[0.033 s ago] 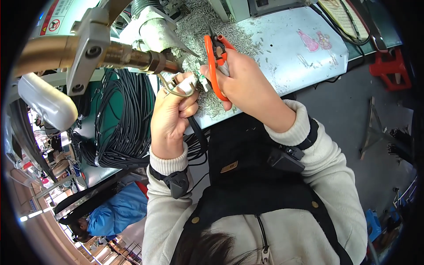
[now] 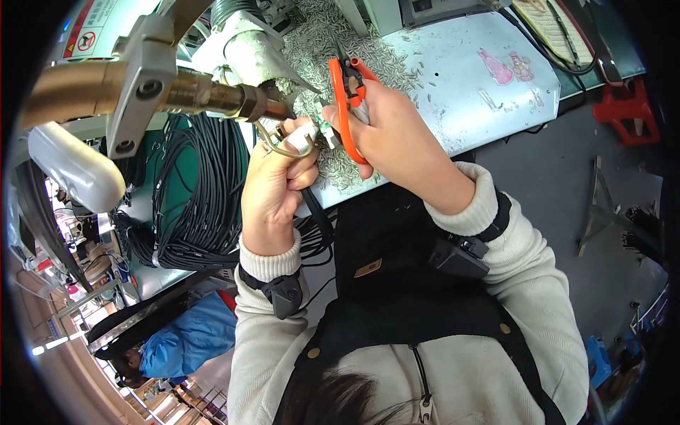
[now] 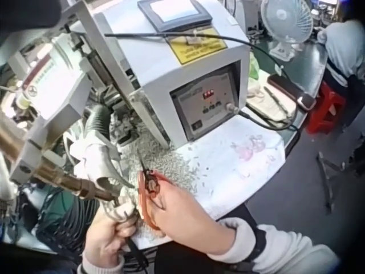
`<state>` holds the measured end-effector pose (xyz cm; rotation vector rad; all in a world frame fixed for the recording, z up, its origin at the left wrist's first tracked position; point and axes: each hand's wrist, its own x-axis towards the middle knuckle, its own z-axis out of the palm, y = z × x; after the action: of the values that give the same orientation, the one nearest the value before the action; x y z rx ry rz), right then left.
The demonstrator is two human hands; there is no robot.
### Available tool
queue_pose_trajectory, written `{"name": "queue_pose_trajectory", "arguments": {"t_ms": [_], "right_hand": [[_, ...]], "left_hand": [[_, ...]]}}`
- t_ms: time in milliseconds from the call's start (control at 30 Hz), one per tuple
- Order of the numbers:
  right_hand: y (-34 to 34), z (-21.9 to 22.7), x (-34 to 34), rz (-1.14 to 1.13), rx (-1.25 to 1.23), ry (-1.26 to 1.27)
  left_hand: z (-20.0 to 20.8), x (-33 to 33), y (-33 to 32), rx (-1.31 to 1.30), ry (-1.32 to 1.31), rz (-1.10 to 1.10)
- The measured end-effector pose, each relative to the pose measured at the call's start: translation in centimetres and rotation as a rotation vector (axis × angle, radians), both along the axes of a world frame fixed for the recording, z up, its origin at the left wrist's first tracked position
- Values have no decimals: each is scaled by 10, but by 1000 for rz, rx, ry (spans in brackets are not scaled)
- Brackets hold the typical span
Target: The person trims the ends of wires using shears, then gathers a bundle of cables and cuts the excess wire from each connector one by one. After finishing the bundle, the person sets the shears down and picks up another group of wires to repeat the process.
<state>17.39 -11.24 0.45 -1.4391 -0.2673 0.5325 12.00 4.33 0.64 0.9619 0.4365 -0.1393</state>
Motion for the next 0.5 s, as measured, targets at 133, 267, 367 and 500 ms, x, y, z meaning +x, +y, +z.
{"name": "queue_pose_trajectory", "arguments": {"t_ms": [133,267,367,500], "right_hand": [[2,-1,0,-5,14,-19],[1,-1,0,0,42,-23],[2,-4,0,7,80,-25],[3,-5,0,7,42,-32]], "left_hand": [[1,1,3,57,10,-27],[3,-1,1,147,-10,-11],[4,-3,-3,217,-29,0],[6,-3,-5,216,-67,31]]}}
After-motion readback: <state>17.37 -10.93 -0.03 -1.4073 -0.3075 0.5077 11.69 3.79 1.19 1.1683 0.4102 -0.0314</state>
